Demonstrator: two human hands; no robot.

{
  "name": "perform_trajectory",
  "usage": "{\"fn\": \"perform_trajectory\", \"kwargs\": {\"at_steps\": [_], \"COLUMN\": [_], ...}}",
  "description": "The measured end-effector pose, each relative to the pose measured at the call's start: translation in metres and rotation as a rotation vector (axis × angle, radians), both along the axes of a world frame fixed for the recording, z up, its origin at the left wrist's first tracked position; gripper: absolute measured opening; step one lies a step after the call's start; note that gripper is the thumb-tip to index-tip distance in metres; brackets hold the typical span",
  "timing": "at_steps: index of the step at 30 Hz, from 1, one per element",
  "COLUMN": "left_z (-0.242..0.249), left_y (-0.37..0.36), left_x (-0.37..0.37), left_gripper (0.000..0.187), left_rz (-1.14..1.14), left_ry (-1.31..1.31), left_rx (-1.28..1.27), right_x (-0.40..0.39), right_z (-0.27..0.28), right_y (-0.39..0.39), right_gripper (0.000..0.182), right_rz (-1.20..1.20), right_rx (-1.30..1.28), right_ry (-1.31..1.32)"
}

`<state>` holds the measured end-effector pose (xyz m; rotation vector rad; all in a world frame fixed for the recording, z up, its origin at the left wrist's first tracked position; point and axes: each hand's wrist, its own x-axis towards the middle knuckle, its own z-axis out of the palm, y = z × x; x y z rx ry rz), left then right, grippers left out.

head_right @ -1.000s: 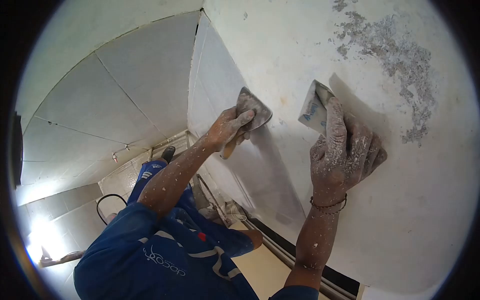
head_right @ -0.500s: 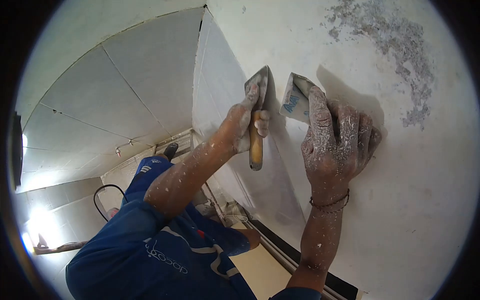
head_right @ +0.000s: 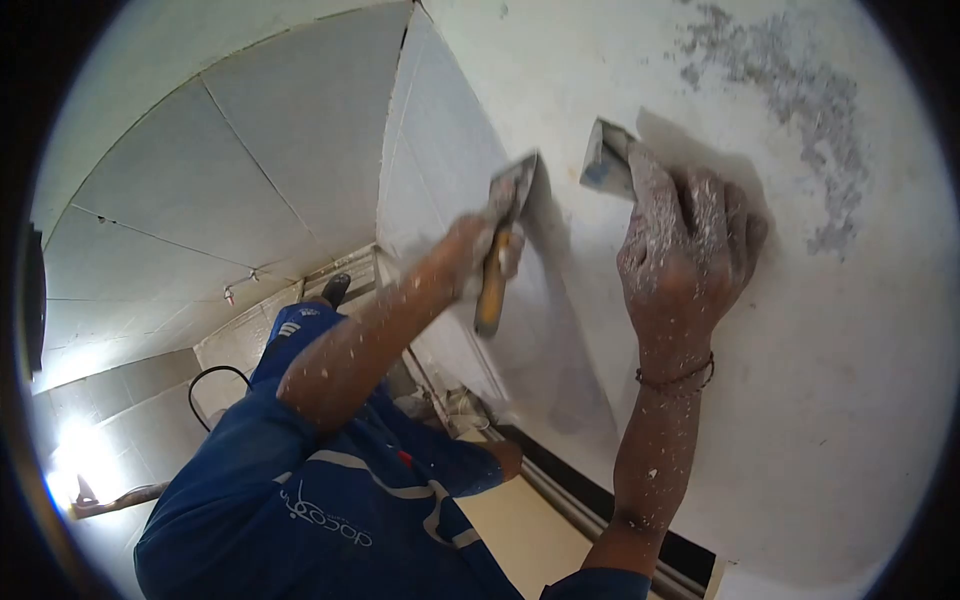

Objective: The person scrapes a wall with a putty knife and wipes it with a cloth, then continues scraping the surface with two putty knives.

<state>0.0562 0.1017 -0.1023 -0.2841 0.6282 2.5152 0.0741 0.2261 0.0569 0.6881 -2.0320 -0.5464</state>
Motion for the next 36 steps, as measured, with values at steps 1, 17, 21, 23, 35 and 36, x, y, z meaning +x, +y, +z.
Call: {"fn": "perform_trajectory", "kwargs": {"at_steps": [1,17,21,23,35,36], "left_z": [0.003,-0.007,-0.014,-0.014,-0.015,-0.018], "left_y": [-0.004,-0.035,-0.036,-0.032,-0.049,-0.049], "left_x": [-0.007,-0.034,-0.043,-0.040,-0.069,-0.071], "left_gripper": [0.045,0.051,0.053,0.057,0.061,0.062], "left_rz": [0.017,-0.165,-0.123,-0.074,0.015,0.002], "left_ry": [0.017,0.181,0.273,0.260,0.611,0.582], "left_rx": [0.010,-0.264,-0.375,-0.401,-0.693,-0.683], "right_x": [0.001,-0.019,-0.055,-0.074,-0.075,-0.073], "right_z": [0.002,0.000,0.006,0.011,0.022,0.022], "right_y": [-0.006,-0.019,-0.040,-0.047,-0.042,-0.040], "right_gripper": [0.021,0.020,0.022,0.021,0.021,0.021], "right_rz": [-0.038,0.005,0.073,0.050,0.064,0.062], "right_rx": [-0.008,0.016,0.047,0.144,0.208,0.213], "right_ry": [-0.052,-0.082,-0.094,-0.020,-0.156,-0.165]}}
